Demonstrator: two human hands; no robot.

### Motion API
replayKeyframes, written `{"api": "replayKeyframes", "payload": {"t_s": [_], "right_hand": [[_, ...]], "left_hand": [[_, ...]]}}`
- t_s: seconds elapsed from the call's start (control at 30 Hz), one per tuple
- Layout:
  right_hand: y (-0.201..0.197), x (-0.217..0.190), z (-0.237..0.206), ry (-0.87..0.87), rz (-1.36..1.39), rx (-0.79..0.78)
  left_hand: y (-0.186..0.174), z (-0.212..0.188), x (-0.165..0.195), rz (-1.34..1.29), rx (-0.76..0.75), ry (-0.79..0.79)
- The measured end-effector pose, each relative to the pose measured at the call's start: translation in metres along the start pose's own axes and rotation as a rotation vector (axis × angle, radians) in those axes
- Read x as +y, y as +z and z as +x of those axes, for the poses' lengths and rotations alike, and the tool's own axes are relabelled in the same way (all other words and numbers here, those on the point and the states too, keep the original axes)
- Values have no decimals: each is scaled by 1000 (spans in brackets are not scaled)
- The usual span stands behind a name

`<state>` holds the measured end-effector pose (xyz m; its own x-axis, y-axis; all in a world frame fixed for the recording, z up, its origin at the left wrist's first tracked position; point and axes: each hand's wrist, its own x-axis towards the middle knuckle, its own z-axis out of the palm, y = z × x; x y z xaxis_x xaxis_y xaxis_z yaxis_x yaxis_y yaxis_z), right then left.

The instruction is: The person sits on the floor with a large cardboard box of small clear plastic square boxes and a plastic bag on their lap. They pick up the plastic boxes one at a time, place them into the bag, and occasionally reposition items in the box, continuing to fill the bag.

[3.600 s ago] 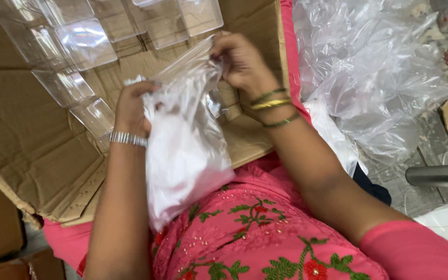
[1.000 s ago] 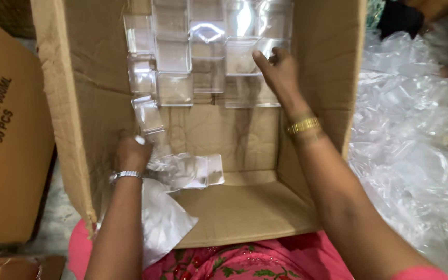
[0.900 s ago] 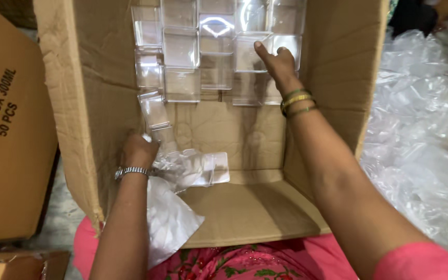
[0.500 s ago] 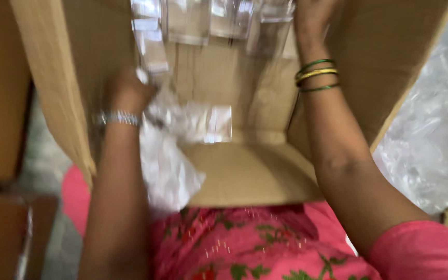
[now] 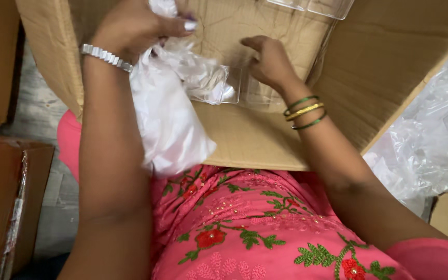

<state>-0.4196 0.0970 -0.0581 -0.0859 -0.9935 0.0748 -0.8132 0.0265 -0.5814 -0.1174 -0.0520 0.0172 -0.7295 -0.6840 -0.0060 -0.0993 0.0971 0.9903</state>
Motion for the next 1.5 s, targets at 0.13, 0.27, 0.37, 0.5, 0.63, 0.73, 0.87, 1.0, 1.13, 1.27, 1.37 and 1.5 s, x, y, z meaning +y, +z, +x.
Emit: {"api": "replayKeyframes", "payload": {"t_s": [0.13, 0.27, 0.37, 0.5, 0.63, 0.73, 0.87, 1.0, 1.13, 1.27, 1.37, 1.5], "right_hand": [[48, -27, 15, -18, 199, 19], [80, -55, -5, -226, -302, 129], [76, -57, -10, -137, -327, 73], [56, -37, 1, 166, -130, -83], [69, -30, 22, -41, -25, 125], [97, -45, 52, -54, 337, 156], [120, -83, 83, 244, 820, -7], [72, -113, 71, 349, 1168, 53], [-13, -136, 29, -48, 1002, -140], [-50, -149, -2, -172, 1033, -437], [-28, -138, 7, -68, 1178, -378], [43, -99, 38, 109, 134, 90]], "left_hand": [[-15, -34, 37, -370, -236, 145], [0, -37, 59, -709, -364, 236], [17, -69, 72, -890, -347, 448], [56, -149, 70, -819, -1130, 745], [69, -157, 43, -520, -921, 445], [88, -140, 22, -409, -502, 28], [102, -120, -5, -436, -457, -117], [99, -119, -16, -570, 194, -248], [85, -116, -4, -567, 471, -84], [76, -117, 8, -535, 446, -32], [73, -126, 6, -557, 430, 29], [64, -131, -8, -679, 393, -60]]}}
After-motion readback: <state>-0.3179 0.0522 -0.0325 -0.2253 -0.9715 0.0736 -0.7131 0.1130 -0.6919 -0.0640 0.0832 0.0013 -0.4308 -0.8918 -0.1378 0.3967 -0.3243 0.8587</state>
